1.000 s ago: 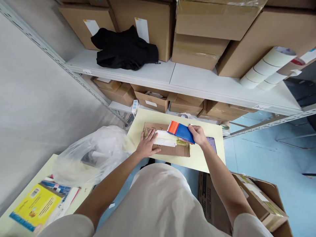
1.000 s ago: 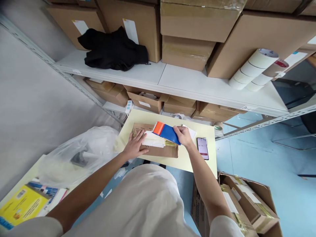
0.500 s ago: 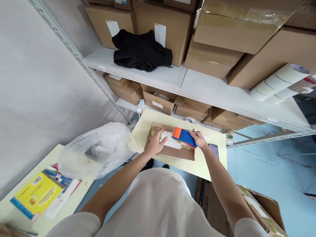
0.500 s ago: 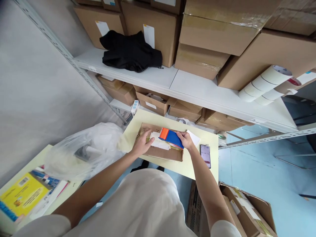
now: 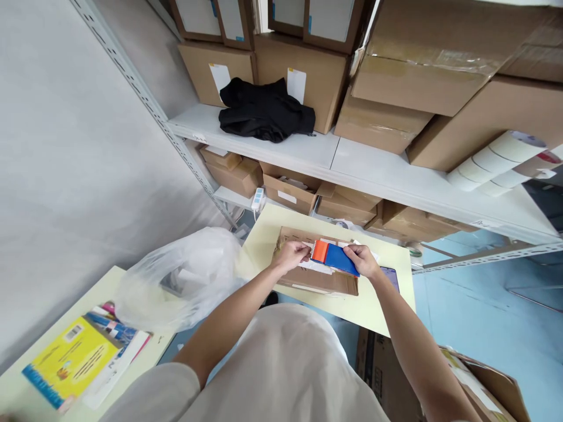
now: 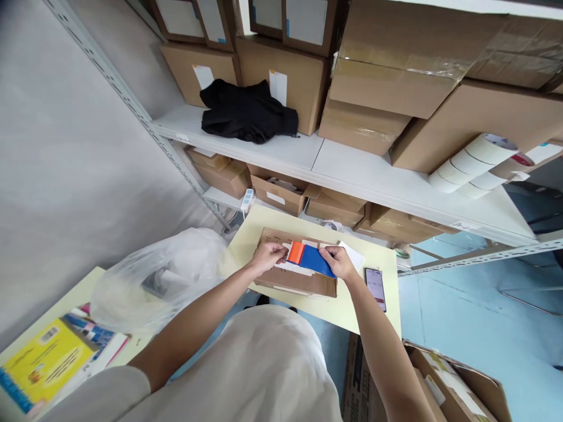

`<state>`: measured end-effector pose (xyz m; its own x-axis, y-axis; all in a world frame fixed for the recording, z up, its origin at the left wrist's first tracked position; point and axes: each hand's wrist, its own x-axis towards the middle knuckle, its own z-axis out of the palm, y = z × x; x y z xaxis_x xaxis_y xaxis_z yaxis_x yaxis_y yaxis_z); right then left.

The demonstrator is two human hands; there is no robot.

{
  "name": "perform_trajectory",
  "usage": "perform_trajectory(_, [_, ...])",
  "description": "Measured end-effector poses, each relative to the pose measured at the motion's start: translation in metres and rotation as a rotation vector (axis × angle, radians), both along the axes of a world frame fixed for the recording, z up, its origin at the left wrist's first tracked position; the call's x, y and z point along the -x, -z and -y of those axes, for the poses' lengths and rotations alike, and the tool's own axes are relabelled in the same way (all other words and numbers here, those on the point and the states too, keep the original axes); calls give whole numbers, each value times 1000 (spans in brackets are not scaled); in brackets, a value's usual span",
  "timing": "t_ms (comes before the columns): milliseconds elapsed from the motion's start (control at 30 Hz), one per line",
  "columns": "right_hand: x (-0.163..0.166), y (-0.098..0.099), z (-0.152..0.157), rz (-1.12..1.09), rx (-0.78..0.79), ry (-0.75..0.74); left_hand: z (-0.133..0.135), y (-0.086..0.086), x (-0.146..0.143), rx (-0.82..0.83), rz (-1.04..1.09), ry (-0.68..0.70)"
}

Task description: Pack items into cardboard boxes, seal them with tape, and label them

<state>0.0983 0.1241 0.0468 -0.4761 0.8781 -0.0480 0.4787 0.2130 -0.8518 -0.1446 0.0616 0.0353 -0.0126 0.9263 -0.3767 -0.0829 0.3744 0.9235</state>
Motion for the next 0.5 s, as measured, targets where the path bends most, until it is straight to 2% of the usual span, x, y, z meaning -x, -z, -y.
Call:
perform_trajectory(67, [-3,-13,-1,58,-49,-2,6,0,31,-32,-22,-57])
perform_trajectory(167, [-21,-31,-4,148,-87,50,15,4,93,-32,-72,-202])
perform_trajectory(267, [-38,-40,-5,257,-73,75,18,18,142,56,-108,-197])
perform_trajectory(367, [-36,-37,-2,364,-102,96,14,42,152,87,-161,-169])
perform_trajectory(500, [-22,-27,3,449,-162,118,8,78,124,90,-253,-119])
